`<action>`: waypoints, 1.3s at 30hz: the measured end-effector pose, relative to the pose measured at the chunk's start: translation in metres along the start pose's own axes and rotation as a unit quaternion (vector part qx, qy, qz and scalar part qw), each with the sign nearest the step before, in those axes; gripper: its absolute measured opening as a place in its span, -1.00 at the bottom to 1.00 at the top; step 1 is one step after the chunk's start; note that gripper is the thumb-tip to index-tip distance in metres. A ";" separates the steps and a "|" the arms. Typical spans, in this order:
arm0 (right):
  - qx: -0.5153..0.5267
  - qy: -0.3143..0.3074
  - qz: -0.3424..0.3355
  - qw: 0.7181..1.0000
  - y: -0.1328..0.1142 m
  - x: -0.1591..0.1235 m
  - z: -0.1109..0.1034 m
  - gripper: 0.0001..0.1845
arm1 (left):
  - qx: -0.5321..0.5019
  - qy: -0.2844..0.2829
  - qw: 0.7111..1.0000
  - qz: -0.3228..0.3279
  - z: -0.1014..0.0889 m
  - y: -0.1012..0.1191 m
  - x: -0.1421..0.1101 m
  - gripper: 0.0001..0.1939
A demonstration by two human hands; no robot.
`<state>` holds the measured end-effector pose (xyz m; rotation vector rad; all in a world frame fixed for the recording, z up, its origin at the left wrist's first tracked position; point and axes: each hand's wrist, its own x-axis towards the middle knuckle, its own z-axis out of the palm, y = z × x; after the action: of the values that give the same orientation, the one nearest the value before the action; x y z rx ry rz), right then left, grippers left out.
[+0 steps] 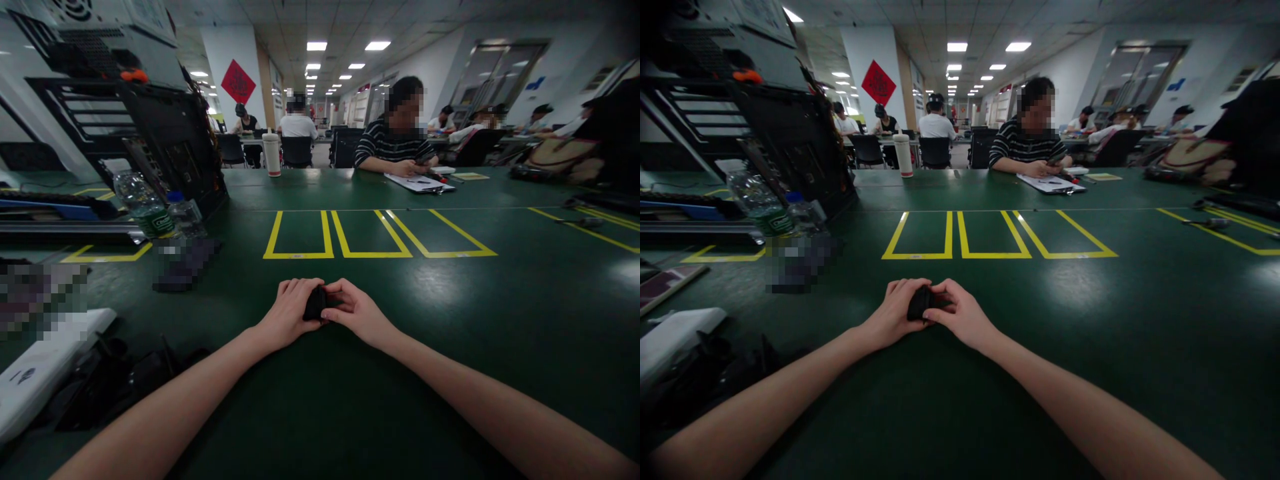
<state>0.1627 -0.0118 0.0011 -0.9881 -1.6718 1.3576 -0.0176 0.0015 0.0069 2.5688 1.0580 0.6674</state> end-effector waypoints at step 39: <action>0.035 -0.026 -0.017 0.999 0.000 0.000 0.000 -0.68 | 0.010 0.017 1.000 0.002 0.006 -0.004 0.000 -0.42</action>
<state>0.1631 -0.0116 0.0009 -0.8879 -1.6595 1.4212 -0.0165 0.0037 -0.0001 2.5862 1.0766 0.7070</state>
